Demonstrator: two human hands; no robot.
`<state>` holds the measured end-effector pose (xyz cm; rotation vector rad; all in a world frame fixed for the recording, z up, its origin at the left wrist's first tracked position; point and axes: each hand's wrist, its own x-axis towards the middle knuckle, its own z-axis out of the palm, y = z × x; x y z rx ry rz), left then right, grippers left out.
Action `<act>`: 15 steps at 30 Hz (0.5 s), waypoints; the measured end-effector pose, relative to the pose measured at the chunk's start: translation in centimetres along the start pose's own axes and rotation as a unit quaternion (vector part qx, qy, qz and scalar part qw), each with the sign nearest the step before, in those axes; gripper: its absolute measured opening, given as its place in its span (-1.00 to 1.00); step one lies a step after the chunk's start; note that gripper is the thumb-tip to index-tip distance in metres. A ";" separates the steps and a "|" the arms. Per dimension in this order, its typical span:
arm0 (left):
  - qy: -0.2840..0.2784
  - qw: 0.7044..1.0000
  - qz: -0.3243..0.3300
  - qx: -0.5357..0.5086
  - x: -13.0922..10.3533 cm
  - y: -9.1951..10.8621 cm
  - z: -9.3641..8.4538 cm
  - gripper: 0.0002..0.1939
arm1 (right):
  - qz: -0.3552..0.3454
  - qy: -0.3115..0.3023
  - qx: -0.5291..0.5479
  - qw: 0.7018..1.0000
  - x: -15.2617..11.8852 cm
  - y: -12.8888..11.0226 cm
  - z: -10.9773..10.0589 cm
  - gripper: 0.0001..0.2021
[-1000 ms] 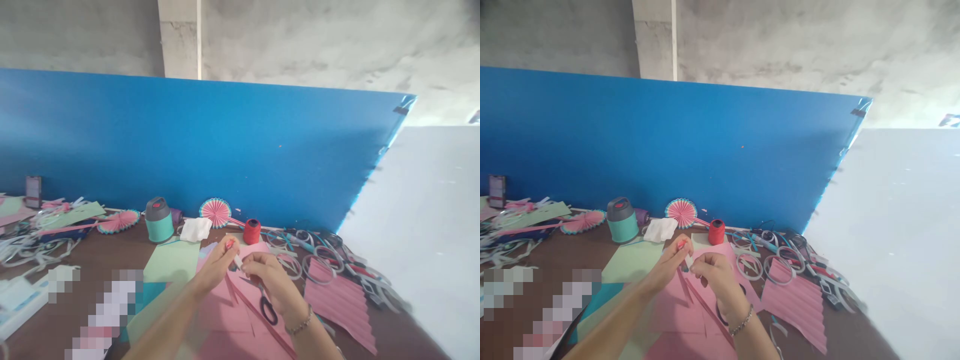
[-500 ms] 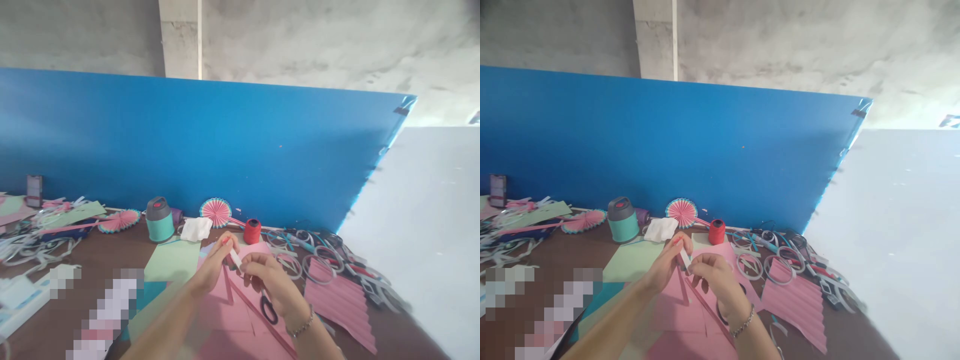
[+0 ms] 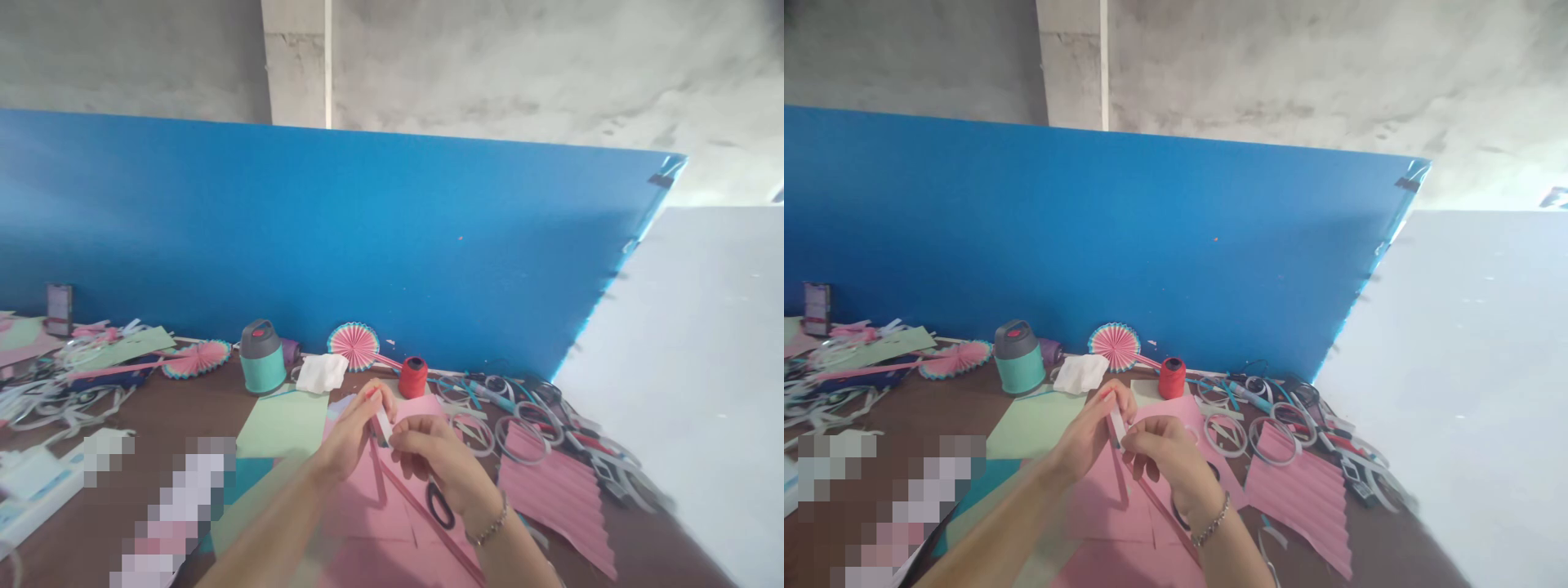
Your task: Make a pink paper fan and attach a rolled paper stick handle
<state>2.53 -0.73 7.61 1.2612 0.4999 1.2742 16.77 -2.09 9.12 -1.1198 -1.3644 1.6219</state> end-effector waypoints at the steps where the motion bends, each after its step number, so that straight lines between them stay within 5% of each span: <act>1: -0.001 1.000 0.000 -0.004 0.0 0.0 0.0 -0.72 | 0.001 -0.001 -0.001 1.000 0.0 0.0 0.0 -0.86; 15: -0.021 0.998 -0.013 -0.061 0.0 0.1 0.3 -0.73 | -0.002 -0.007 -0.006 1.000 0.2 0.2 0.0 -0.84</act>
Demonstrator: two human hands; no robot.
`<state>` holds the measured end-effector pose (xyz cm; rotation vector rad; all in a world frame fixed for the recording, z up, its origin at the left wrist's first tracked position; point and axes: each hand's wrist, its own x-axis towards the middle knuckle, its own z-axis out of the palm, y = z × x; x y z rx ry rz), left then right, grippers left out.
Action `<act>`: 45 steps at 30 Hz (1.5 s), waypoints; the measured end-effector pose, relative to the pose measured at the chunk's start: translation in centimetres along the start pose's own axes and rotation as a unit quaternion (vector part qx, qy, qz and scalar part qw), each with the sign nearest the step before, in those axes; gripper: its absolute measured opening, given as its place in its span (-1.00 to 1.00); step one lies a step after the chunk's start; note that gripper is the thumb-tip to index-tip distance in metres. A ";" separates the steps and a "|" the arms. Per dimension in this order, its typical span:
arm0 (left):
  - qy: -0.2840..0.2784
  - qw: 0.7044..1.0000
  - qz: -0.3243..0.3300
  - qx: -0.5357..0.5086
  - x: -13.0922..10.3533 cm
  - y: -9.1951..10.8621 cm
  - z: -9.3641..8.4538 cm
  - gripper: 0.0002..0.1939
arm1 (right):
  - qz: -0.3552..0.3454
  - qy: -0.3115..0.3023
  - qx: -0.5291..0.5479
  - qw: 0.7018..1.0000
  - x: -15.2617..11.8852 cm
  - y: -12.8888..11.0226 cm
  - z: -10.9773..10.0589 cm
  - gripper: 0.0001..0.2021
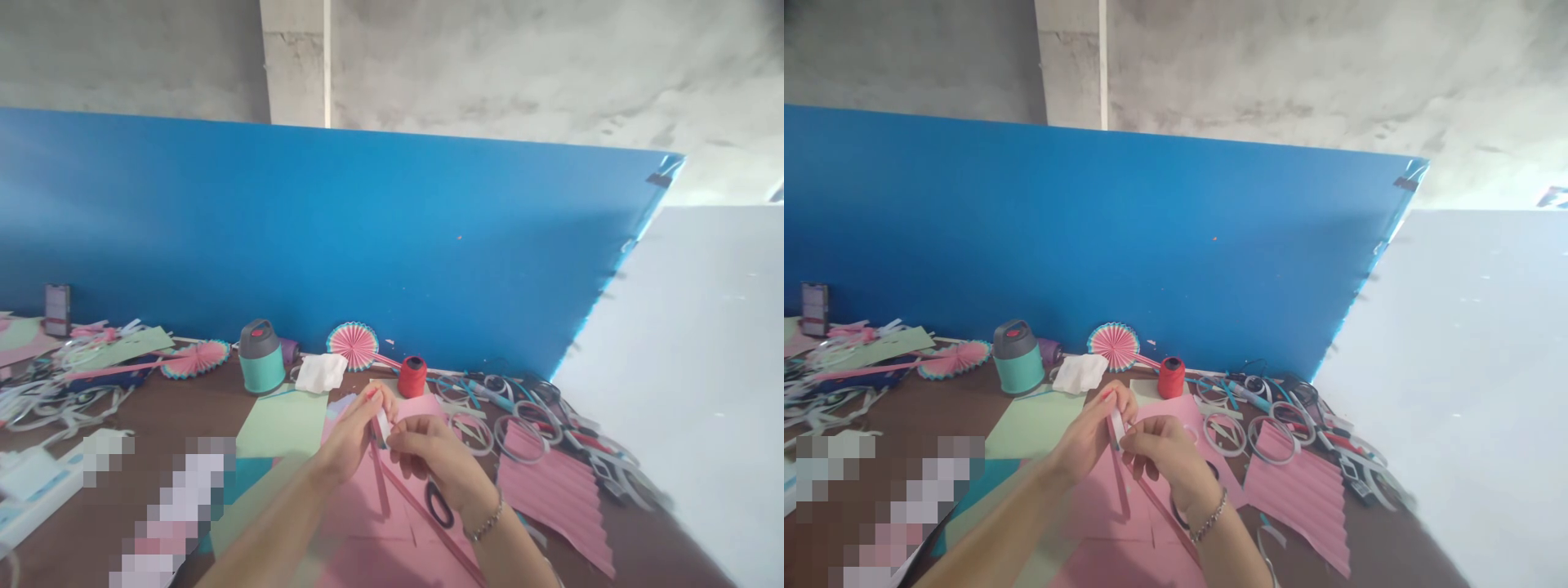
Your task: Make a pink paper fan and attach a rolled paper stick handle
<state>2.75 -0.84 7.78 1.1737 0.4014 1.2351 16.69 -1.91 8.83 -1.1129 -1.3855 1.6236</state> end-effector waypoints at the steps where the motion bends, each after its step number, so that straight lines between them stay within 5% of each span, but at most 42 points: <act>1: -0.003 1.000 0.001 -0.006 0.0 0.0 0.0 -0.74 | 0.002 0.001 0.000 1.000 0.0 0.0 0.0 -0.84; 13: -0.036 0.999 0.000 -0.034 0.0 -0.2 0.1 -0.74 | 0.019 -0.016 0.013 1.000 0.0 0.0 -0.2 -0.86; 31: 0.029 0.976 0.008 0.214 0.1 -0.2 -0.9 -0.68 | 0.014 0.013 -0.052 0.998 -0.3 -0.4 -0.2 -0.87; 45: 0.009 0.982 0.010 0.188 0.0 -0.2 -0.7 -0.68 | 0.019 0.004 -0.052 0.998 0.0 0.0 -0.4 -0.86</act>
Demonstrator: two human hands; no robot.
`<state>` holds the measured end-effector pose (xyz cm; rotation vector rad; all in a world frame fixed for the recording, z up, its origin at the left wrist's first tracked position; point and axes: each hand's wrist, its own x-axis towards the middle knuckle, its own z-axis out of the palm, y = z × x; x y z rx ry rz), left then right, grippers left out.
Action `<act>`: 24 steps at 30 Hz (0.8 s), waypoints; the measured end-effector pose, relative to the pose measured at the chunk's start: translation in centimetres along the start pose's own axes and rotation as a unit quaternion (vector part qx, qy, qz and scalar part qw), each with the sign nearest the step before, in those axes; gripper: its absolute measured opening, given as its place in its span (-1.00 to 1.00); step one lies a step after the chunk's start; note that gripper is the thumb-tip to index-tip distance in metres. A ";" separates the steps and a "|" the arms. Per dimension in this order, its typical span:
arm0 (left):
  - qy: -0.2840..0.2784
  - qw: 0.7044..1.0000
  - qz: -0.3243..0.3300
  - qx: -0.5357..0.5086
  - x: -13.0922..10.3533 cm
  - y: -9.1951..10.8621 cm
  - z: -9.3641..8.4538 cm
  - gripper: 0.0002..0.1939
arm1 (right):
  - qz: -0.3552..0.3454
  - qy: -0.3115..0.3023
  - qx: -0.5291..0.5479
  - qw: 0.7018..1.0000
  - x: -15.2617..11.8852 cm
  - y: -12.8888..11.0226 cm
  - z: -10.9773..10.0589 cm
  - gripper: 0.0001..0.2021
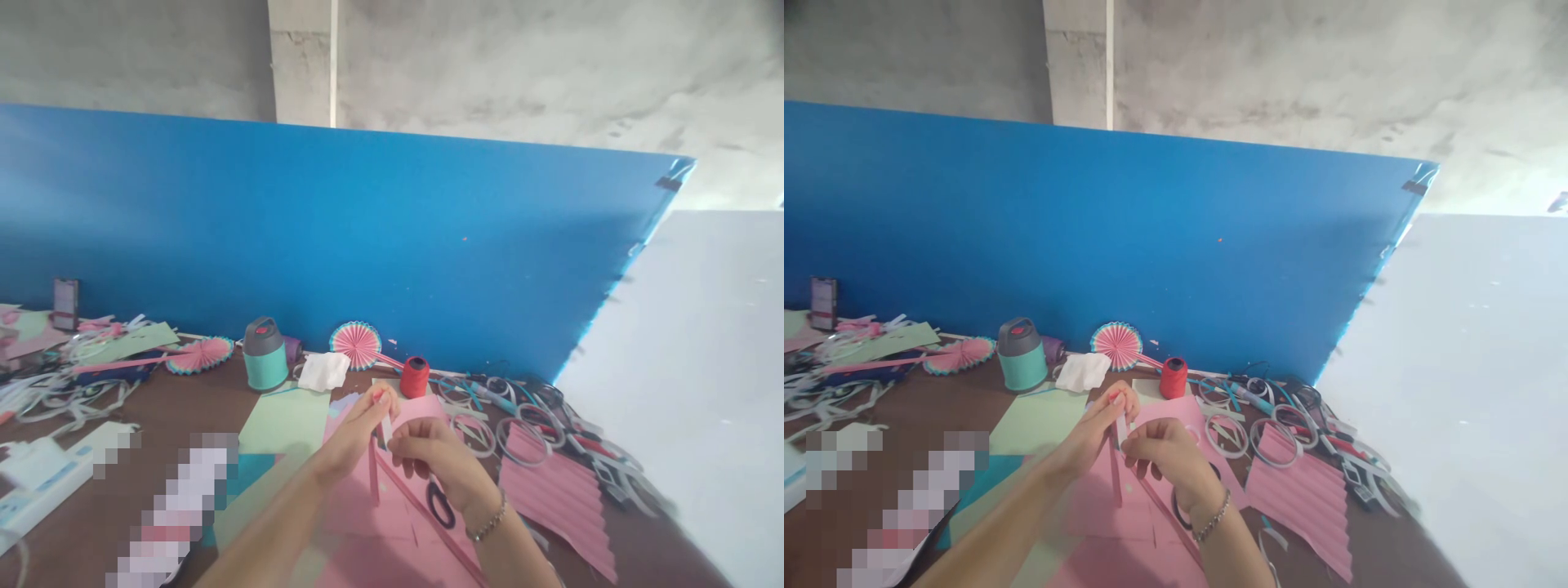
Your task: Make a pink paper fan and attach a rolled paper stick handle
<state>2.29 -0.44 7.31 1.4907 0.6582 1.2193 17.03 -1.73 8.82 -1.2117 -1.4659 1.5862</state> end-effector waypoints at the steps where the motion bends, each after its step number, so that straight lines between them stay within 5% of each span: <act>1: -0.002 1.000 -0.006 -0.004 0.0 0.0 0.0 -0.68 | 0.001 -0.001 0.000 1.000 0.0 0.0 0.0 -0.86; 24: -0.018 0.973 -0.038 -0.227 0.1 0.2 1.5 -0.73 | 0.006 0.016 -0.030 0.999 -0.2 -0.4 0.1 -0.80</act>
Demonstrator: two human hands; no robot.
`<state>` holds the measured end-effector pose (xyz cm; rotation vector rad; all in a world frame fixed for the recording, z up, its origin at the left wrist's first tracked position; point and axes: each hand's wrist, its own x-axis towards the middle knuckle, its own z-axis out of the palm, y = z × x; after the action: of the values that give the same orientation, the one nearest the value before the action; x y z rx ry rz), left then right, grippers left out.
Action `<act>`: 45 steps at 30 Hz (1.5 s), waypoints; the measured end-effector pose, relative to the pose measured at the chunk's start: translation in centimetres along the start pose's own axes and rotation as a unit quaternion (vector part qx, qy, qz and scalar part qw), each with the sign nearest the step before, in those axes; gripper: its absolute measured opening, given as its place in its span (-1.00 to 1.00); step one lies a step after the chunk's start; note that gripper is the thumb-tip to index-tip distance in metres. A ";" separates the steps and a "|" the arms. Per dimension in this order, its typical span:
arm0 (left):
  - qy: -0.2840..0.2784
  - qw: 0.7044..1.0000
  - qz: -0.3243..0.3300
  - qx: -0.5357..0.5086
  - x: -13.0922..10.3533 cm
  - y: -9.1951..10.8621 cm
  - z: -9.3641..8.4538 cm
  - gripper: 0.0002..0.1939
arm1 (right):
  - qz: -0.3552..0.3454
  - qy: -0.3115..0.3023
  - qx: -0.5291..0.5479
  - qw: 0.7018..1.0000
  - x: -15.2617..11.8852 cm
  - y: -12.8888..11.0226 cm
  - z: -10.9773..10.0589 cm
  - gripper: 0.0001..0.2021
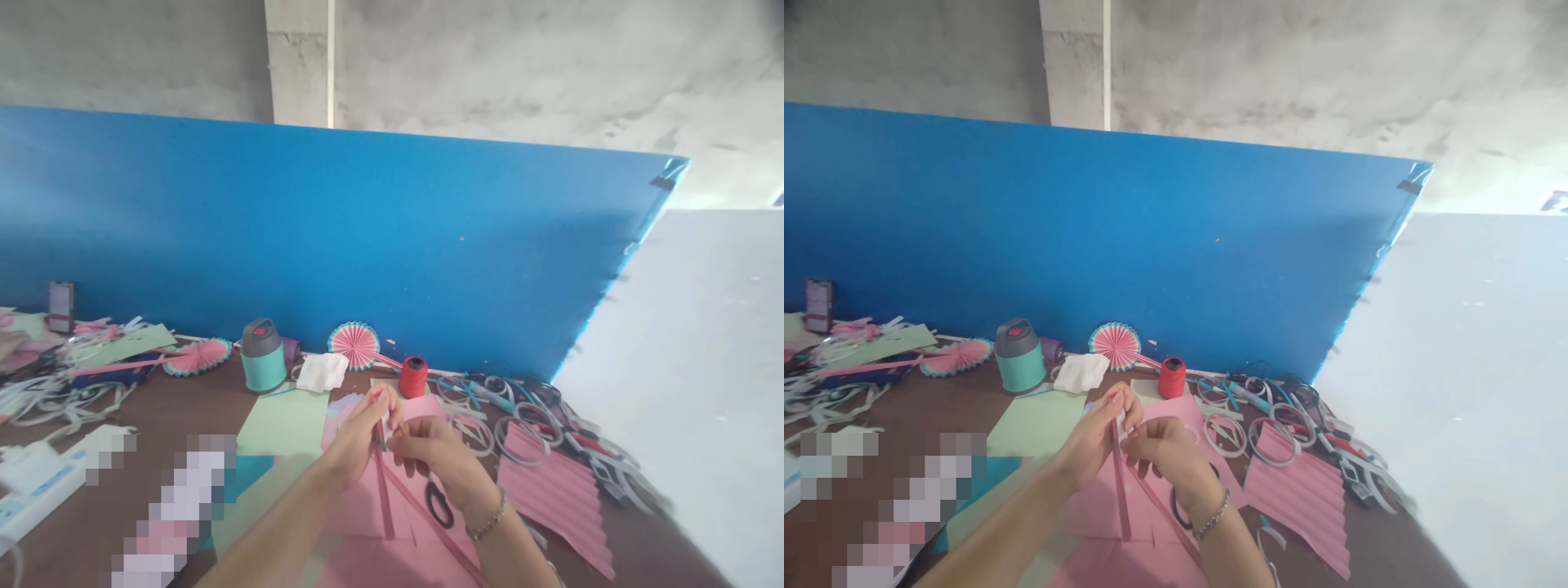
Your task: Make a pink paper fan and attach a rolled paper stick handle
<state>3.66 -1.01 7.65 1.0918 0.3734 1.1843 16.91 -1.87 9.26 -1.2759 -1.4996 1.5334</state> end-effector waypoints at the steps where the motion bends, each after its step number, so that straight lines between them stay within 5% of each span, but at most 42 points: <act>1: 0.002 1.000 0.000 0.001 0.0 0.0 0.1 -0.73 | 0.002 0.003 -0.004 1.000 0.0 0.0 0.0 -0.80; 35: -0.004 0.999 -0.039 -0.035 -0.6 0.1 0.8 -0.68 | -0.006 -0.053 -0.087 0.995 -0.7 -0.2 -0.9 -0.73; 42: 0.037 0.995 -0.020 -0.089 -0.5 1.2 0.3 -0.70 | 0.055 -0.097 -0.115 0.987 0.1 1.0 -1.1 -0.55; 45: 0.092 0.994 -0.014 -0.050 -0.3 1.6 -0.3 -0.76 | 0.014 -0.136 -0.095 0.986 0.5 1.1 -1.2 -0.58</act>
<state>2.48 -1.16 8.76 0.8915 0.4640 1.2690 18.07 -1.13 8.23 -1.2344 -1.8463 1.6685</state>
